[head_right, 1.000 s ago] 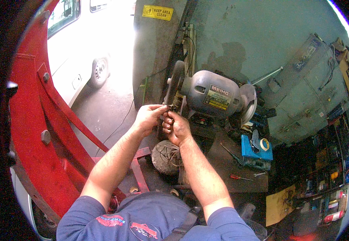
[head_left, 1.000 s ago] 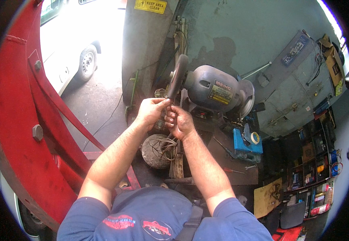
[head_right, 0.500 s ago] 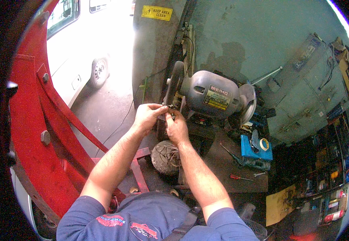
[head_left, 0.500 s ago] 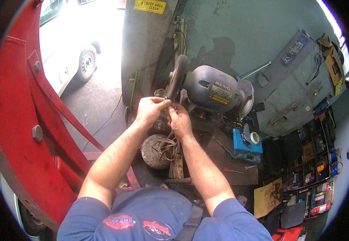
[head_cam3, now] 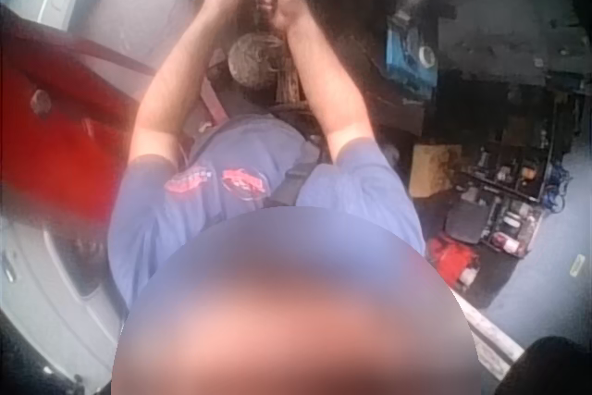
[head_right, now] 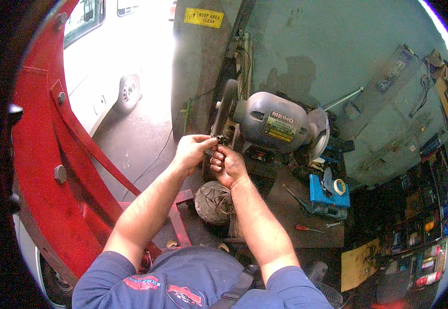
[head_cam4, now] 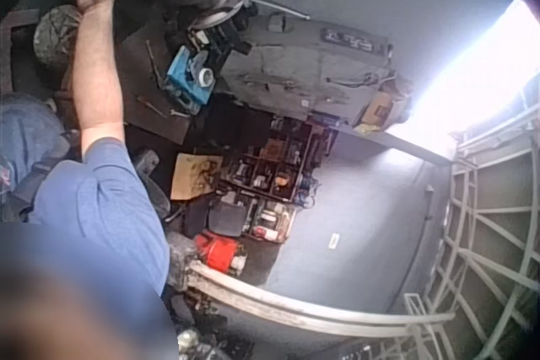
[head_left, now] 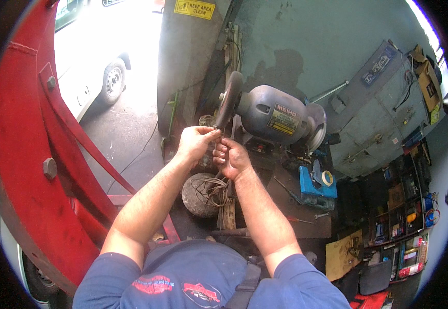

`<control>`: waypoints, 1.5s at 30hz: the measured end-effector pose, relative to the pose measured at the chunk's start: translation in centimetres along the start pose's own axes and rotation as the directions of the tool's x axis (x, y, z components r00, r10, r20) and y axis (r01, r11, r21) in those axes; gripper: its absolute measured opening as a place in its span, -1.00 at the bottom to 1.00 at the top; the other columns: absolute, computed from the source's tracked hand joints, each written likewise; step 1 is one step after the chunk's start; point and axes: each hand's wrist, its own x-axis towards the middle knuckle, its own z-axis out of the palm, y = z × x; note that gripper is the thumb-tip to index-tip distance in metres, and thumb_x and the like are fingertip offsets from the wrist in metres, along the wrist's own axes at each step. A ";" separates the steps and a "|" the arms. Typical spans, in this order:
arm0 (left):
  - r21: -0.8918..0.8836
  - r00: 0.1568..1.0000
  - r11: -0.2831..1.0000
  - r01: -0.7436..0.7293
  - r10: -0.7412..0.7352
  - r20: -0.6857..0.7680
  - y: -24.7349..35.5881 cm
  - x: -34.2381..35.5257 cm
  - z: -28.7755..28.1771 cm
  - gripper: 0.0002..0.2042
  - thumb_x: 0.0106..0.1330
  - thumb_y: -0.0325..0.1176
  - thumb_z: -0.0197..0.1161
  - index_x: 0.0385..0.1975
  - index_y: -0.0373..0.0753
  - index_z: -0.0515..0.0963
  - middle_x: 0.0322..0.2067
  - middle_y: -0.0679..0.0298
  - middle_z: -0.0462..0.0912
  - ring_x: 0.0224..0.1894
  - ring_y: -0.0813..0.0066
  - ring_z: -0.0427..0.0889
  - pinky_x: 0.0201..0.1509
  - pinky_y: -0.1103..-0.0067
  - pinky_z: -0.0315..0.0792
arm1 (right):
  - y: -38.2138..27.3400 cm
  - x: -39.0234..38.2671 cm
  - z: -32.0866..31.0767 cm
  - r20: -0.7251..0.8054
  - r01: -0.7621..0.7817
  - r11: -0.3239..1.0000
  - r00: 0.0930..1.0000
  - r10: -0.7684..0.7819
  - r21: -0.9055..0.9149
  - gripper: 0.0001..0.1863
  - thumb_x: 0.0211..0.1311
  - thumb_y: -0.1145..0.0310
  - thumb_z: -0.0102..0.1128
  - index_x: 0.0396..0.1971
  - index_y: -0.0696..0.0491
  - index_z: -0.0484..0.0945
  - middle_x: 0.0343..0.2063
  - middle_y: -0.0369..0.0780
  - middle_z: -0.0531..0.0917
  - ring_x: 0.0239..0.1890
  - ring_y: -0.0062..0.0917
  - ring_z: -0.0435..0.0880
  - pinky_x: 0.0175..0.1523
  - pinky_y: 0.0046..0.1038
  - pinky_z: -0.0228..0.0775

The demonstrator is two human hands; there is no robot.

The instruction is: The person grinds a small metal part on a bench grinder, then returns to a red car with the hood open to install a new spark plug and connect a spark plug wire. The person also unpacks a plastic bag of small parts and places them on the engine bay.

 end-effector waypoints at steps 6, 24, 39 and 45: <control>0.155 0.997 0.985 -0.078 0.082 -0.017 0.9 -0.4 0.0 -0.77 0.23 -0.33 0.38 -0.26 -0.38 0.69 -0.38 0.24 0.72 -0.35 0.60 0.61 -0.23 0.59 0.48 | 0.4 0.3 -0.7 0.058 -0.021 0.999 0.998 0.020 0.025 -0.89 0.40 0.29 0.02 -0.30 -0.03 0.47 -0.65 -0.47 0.29 -0.59 -0.71 0.27 -0.53 -0.64 0.14; 0.281 0.879 0.835 -0.472 0.469 0.083 0.7 -3.7 -0.8 -0.82 0.20 -0.40 0.38 -0.24 -0.32 0.70 -0.29 0.21 0.66 -0.24 0.50 0.66 -0.17 0.60 0.52 | 1.3 -2.7 0.0 -0.042 0.244 0.913 0.962 -0.272 -0.327 -0.82 0.46 0.29 0.00 -0.12 0.04 0.51 -0.51 -0.42 0.42 -0.48 -0.68 0.39 -0.37 -0.59 0.30; 0.181 0.985 0.975 -0.130 0.107 0.133 0.2 -4.4 -0.3 -0.73 0.27 -0.21 0.32 -0.20 -0.27 0.67 -0.40 0.27 0.66 -0.35 0.46 0.63 -0.24 0.56 0.52 | 3.5 -2.0 -0.1 -0.074 0.030 0.992 0.997 -0.021 0.120 -0.68 0.39 -0.02 0.09 -0.37 -0.07 0.49 -0.52 -0.36 0.49 -0.44 -0.59 0.51 -0.26 -0.45 0.41; -0.667 0.921 0.638 0.384 -0.316 0.229 -2.6 -2.8 -2.9 -0.67 0.47 -0.32 -0.13 0.08 -0.36 0.41 -0.09 0.08 0.60 -0.16 0.33 0.59 -0.08 0.45 0.52 | 2.2 -2.8 0.2 -0.118 0.022 0.999 0.993 -0.019 0.024 -0.68 0.33 0.10 0.22 -0.53 -0.01 0.48 -0.65 -0.41 0.43 -0.56 -0.67 0.42 -0.47 -0.56 0.30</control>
